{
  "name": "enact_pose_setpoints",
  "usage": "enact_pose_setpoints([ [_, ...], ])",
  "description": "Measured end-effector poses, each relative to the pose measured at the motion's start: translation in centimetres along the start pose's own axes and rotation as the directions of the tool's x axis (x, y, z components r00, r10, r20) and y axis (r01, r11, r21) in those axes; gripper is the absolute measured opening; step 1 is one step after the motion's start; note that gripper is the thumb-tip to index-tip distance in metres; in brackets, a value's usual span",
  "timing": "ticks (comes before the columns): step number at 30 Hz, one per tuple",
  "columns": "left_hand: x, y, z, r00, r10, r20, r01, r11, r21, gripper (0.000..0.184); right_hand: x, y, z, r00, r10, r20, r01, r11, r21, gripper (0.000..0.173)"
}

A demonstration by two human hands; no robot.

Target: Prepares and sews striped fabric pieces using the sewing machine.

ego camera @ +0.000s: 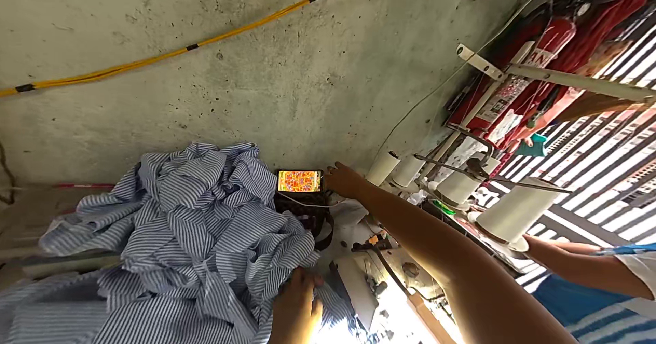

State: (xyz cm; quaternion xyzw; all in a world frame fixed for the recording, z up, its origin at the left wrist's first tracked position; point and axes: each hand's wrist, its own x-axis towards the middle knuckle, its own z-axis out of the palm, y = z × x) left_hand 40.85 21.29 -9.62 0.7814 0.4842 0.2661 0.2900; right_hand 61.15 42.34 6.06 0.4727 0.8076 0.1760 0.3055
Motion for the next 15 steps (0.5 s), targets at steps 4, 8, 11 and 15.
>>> enact_pose_setpoints([
  [4,0.0,0.2,-0.4,0.999,-0.029,0.038,0.029,1.0,0.006,0.035,0.1,-1.4,0.0,0.999,-0.025,0.037,0.022,0.997,0.072,0.038],
  [8,0.0,0.2,-0.3,0.999,-0.031,0.03,0.031,1.0,-0.003,0.035,0.2,-1.7,0.6,0.993,-0.08,0.081,0.08,0.997,0.014,0.036],
  [11,0.0,0.2,-0.2,0.999,-0.038,0.03,0.038,0.999,-0.001,0.034,0.3,-1.7,0.9,0.993,-0.085,0.079,0.081,0.996,0.043,0.037],
  [15,0.2,0.1,-0.2,0.999,-0.034,0.029,0.034,0.999,0.005,0.035,0.7,-1.6,1.2,0.995,-0.061,0.077,0.054,0.994,0.092,0.037],
])
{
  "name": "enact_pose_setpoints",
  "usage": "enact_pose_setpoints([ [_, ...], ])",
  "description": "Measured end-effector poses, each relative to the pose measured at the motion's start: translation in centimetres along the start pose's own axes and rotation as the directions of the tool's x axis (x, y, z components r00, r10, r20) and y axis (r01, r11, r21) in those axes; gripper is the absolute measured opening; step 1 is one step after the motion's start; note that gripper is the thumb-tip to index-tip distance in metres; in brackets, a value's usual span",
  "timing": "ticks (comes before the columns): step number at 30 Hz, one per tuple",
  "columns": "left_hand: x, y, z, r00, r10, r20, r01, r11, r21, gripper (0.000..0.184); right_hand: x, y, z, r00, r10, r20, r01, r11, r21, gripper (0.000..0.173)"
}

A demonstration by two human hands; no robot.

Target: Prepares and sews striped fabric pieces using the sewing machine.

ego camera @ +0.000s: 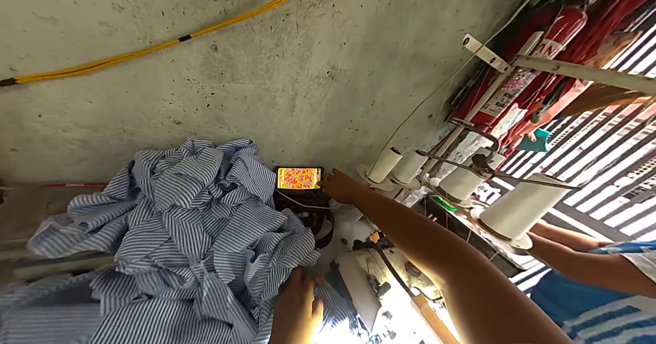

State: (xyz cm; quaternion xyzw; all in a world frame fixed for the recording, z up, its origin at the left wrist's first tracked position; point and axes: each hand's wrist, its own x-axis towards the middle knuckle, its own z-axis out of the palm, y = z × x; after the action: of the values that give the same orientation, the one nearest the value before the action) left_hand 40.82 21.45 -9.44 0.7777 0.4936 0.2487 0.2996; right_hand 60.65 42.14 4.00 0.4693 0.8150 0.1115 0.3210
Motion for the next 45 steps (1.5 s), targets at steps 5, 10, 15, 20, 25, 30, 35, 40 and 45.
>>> enact_pose_setpoints([
  [5,0.0,-0.1,0.2,1.0,0.011,-0.008,-0.011,1.0,0.007,0.035,-0.6,0.5,0.0,1.0,0.016,-0.006,-0.016,1.0,-0.025,0.037],
  [10,0.0,-0.1,0.2,0.999,0.027,-0.027,-0.026,1.0,0.017,0.034,-1.0,0.7,0.1,1.0,0.019,0.011,-0.018,0.997,-0.082,0.039],
  [15,0.0,0.0,0.0,1.0,0.01,-0.003,-0.01,1.0,0.017,0.035,-1.2,0.3,-0.1,0.999,0.024,0.045,-0.021,0.997,-0.076,0.037],
  [20,-0.1,0.2,-0.2,1.0,0.021,-0.008,-0.021,1.0,0.019,0.034,-1.1,0.1,0.0,1.0,0.008,0.03,-0.008,1.0,-0.015,0.036],
  [25,-0.1,0.2,-0.4,0.999,0.001,0.032,-0.001,1.0,0.009,0.037,-1.0,0.0,-0.4,0.996,0.075,-0.04,-0.075,0.997,0.015,0.034],
  [30,-0.1,-0.3,-0.7,0.998,0.051,-0.045,-0.055,0.995,-0.08,0.042,-3.6,-0.2,-4.4,0.918,0.123,-0.378,-0.086,0.99,0.111,0.028],
  [35,-0.4,-1.0,-2.0,0.978,0.133,-0.163,-0.167,0.962,-0.215,0.031,-14.2,-4.9,-8.6,0.659,0.078,-0.748,-0.016,0.996,0.09,0.028],
  [40,-2.5,-0.4,-6.1,0.959,0.163,-0.23,-0.221,0.942,-0.252,0.026,-29.7,-14.1,-1.4,0.27,0.214,-0.939,0.221,0.935,0.277,0.02],
  [45,-7.6,2.5,-8.5,0.878,0.27,-0.395,-0.421,0.828,-0.37,0.024,-32.5,-25.3,9.9,0.567,0.518,-0.64,0.651,0.194,0.734,0.025],
])
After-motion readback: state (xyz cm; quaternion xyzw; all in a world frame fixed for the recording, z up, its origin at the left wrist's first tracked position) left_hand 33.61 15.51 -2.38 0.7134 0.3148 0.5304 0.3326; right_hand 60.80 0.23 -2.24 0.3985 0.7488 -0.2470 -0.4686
